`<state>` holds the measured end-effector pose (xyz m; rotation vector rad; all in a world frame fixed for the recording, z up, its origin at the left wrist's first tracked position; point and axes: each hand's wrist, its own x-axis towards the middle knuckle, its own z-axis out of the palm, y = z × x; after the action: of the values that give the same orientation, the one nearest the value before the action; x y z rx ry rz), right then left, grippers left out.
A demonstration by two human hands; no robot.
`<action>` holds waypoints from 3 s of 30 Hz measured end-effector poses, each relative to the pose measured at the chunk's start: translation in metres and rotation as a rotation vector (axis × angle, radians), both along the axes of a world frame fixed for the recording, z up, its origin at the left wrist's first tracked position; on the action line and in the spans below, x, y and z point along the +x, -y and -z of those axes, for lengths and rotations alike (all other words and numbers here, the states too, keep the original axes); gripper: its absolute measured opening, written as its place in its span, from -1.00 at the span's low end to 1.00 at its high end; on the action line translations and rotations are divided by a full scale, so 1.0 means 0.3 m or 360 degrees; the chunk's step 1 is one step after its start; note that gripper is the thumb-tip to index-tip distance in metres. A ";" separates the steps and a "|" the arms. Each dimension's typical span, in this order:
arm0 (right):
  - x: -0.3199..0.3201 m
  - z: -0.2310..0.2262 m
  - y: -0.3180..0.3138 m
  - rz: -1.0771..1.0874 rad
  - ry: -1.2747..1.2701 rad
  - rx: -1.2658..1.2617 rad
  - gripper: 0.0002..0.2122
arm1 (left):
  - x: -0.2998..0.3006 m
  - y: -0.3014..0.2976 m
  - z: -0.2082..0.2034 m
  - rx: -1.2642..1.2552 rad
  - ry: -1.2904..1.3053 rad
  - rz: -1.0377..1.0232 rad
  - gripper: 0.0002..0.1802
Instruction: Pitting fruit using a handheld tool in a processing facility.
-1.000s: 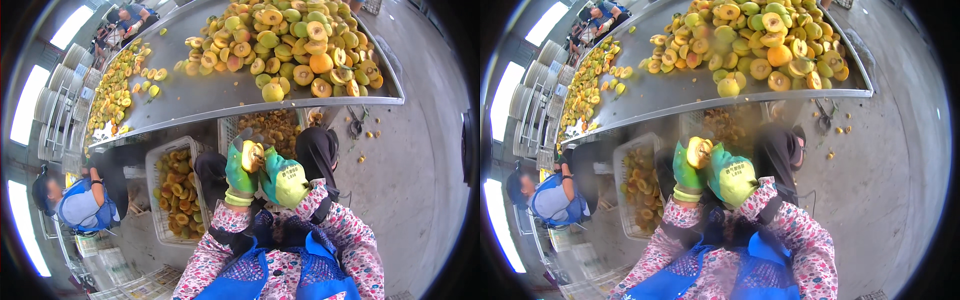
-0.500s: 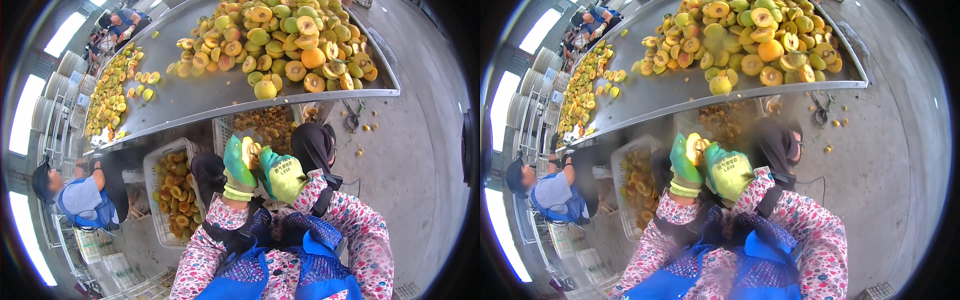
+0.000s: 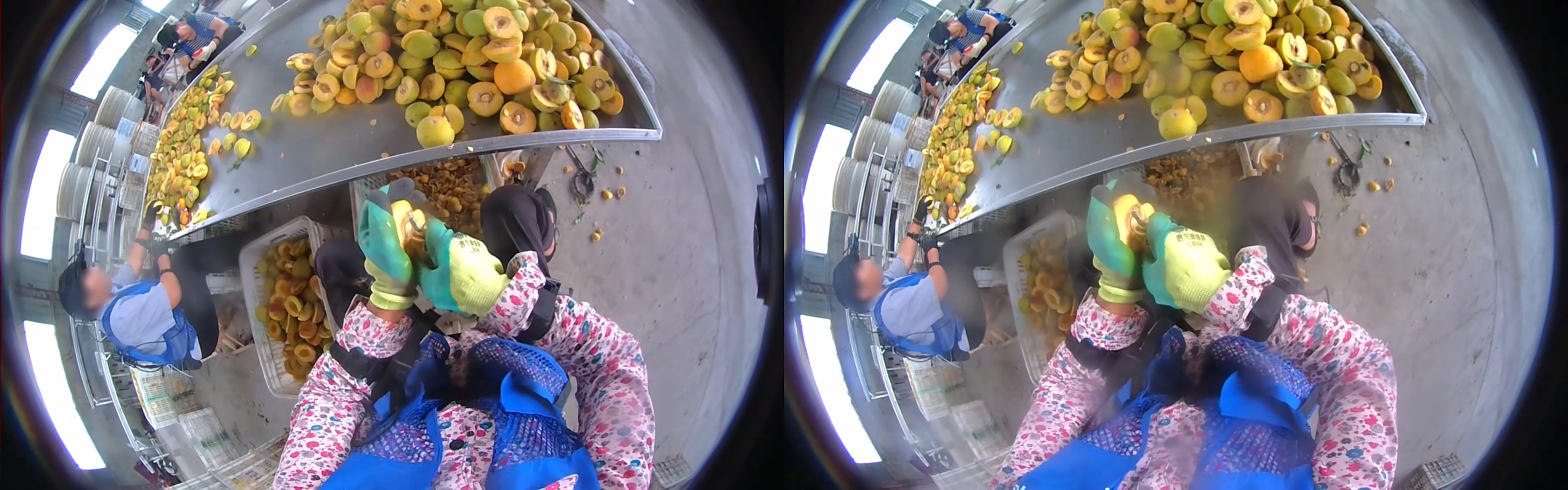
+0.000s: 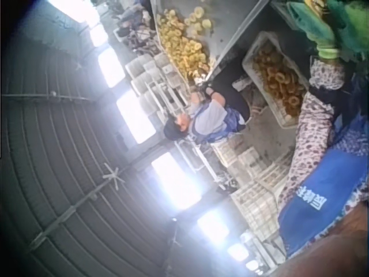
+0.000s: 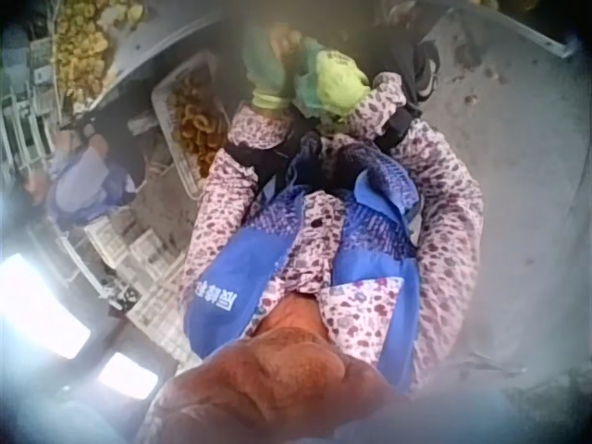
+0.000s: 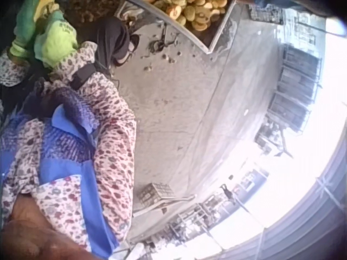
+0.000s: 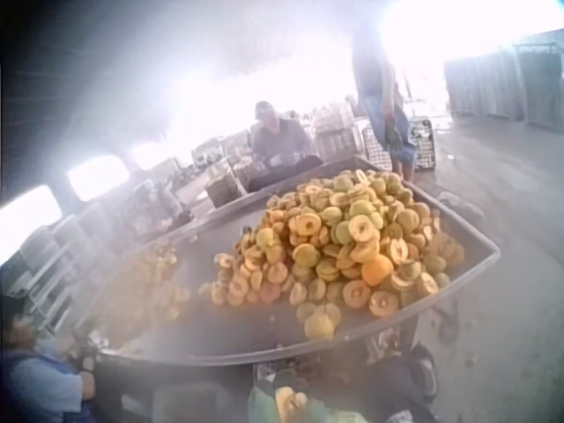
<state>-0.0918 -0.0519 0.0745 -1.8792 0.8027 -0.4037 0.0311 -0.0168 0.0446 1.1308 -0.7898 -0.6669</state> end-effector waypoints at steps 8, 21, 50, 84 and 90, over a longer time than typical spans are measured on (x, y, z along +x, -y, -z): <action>-0.032 0.008 0.021 -0.0075 -0.0004 -0.0324 -0.71 | -0.002 0.013 -0.017 0.0032 -0.0225 0.0058 -0.53; -0.038 -0.001 0.043 0.0067 0.0081 0.0957 -0.72 | 0.039 0.068 -0.019 0.0268 0.0561 0.0265 -0.52; -0.119 -0.016 0.031 -0.0261 -0.0175 0.0103 -0.66 | -0.054 -0.058 -0.078 0.0122 0.0667 0.0006 -0.73; -0.124 0.028 0.002 -0.0109 0.0224 0.1357 -0.79 | 0.022 0.022 0.005 0.0099 0.1072 0.0669 -0.82; -0.136 -0.008 0.015 -0.0133 0.0009 0.1190 -0.79 | 0.000 0.009 0.056 0.0071 0.0686 0.0697 -0.74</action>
<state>-0.1326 -0.0565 0.0768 -1.2032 0.7337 -0.0339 0.0312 -0.0196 0.0278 1.1687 -1.4227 -0.8151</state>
